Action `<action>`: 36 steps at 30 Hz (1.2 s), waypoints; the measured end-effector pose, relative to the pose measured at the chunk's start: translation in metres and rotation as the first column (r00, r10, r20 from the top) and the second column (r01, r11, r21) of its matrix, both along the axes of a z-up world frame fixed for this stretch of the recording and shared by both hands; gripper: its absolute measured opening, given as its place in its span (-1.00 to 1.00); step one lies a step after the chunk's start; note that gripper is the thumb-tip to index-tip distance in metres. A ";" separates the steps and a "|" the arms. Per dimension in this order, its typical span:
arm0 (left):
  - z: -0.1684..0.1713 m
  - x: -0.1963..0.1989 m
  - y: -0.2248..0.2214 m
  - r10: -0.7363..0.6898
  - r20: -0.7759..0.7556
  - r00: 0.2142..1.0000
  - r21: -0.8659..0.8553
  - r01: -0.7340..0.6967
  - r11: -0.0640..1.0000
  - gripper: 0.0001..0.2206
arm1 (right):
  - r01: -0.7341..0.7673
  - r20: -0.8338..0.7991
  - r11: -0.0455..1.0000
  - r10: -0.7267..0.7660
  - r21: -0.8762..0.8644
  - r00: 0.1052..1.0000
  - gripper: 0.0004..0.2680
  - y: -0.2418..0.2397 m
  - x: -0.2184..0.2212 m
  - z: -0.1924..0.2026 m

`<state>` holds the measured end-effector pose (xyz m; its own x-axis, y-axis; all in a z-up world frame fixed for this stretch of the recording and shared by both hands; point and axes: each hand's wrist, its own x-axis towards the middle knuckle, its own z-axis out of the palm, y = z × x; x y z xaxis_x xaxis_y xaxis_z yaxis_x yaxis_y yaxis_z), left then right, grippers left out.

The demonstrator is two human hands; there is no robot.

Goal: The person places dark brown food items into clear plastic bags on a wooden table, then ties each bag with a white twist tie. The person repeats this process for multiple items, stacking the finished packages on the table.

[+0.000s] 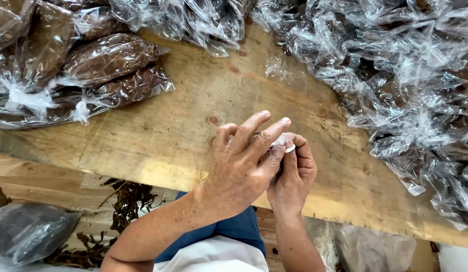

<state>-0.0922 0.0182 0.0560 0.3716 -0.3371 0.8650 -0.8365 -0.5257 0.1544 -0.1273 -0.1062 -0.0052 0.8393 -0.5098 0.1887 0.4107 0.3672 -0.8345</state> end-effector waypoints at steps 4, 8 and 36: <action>-0.006 0.005 -0.004 0.008 0.010 1.000 -0.061 -0.008 0.998 -0.88 | 0.047 0.060 0.993 -0.041 -0.110 0.997 -0.90 0.005 0.000 -0.003; -0.009 0.010 -0.006 0.044 -0.008 0.999 -0.090 -0.044 0.995 -0.88 | 0.121 0.056 0.969 -0.112 -0.215 0.992 -0.95 0.008 0.000 0.001; -0.020 0.026 0.017 -0.158 -0.127 0.979 -0.063 0.151 0.986 -0.93 | -0.362 0.083 0.813 0.444 -0.457 0.892 -0.93 -0.036 0.014 0.008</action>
